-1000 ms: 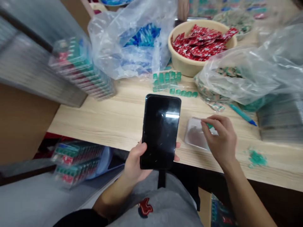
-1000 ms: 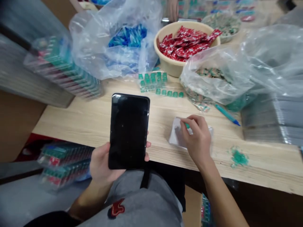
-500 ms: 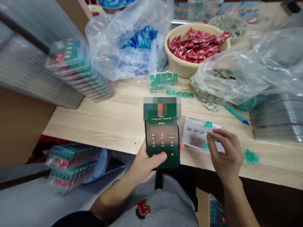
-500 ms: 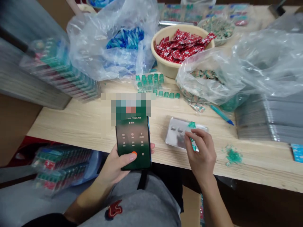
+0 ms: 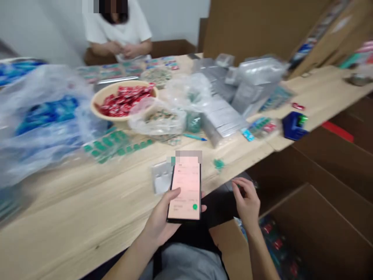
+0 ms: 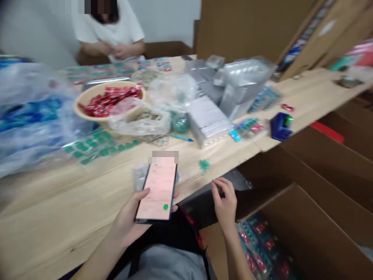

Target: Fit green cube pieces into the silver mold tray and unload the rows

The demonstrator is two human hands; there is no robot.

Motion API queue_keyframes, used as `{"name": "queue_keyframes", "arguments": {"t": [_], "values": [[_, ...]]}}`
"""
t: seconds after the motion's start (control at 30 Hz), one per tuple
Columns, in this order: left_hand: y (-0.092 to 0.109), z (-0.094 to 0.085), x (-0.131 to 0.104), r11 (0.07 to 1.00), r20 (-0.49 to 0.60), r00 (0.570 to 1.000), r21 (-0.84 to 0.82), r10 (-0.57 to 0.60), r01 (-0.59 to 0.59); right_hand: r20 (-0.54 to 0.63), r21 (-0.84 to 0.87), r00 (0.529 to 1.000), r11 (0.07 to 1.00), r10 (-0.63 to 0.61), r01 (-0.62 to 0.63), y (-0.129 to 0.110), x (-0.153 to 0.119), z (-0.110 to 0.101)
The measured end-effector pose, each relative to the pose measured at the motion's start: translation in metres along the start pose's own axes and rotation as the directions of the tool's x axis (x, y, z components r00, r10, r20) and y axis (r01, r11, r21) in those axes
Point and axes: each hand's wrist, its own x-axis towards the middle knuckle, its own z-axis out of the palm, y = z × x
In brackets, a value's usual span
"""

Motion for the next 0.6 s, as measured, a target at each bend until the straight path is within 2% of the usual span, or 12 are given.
{"name": "queue_keyframes", "arguments": {"t": [0.13,0.2,0.3,0.47,0.6], "values": [[-0.042,0.055,0.063,0.96,0.032,0.96,-0.021,-0.28,0.28,-0.189,-0.068,0.971,0.984,0.148,-0.163,0.043,-0.026,-0.036],[-0.063,0.08,0.094,0.937,0.054,0.936,-0.015,-0.347,0.348,-0.241,-0.067,0.948,0.971,0.208,-0.23,0.059,-0.038,-0.048],[-0.086,0.107,0.136,0.926,0.079,0.923,0.003,-0.377,0.378,-0.253,-0.045,0.929,0.956,0.269,-0.289,0.076,-0.051,-0.054],[-0.101,0.129,0.189,0.925,0.084,0.921,0.007,-0.38,0.381,-0.238,0.004,0.917,0.945,0.319,-0.328,0.087,-0.05,-0.045],[-0.102,0.135,0.206,0.937,0.059,0.936,-0.015,-0.347,0.349,-0.209,0.049,0.913,0.936,0.351,-0.349,0.09,-0.043,-0.035]]}}
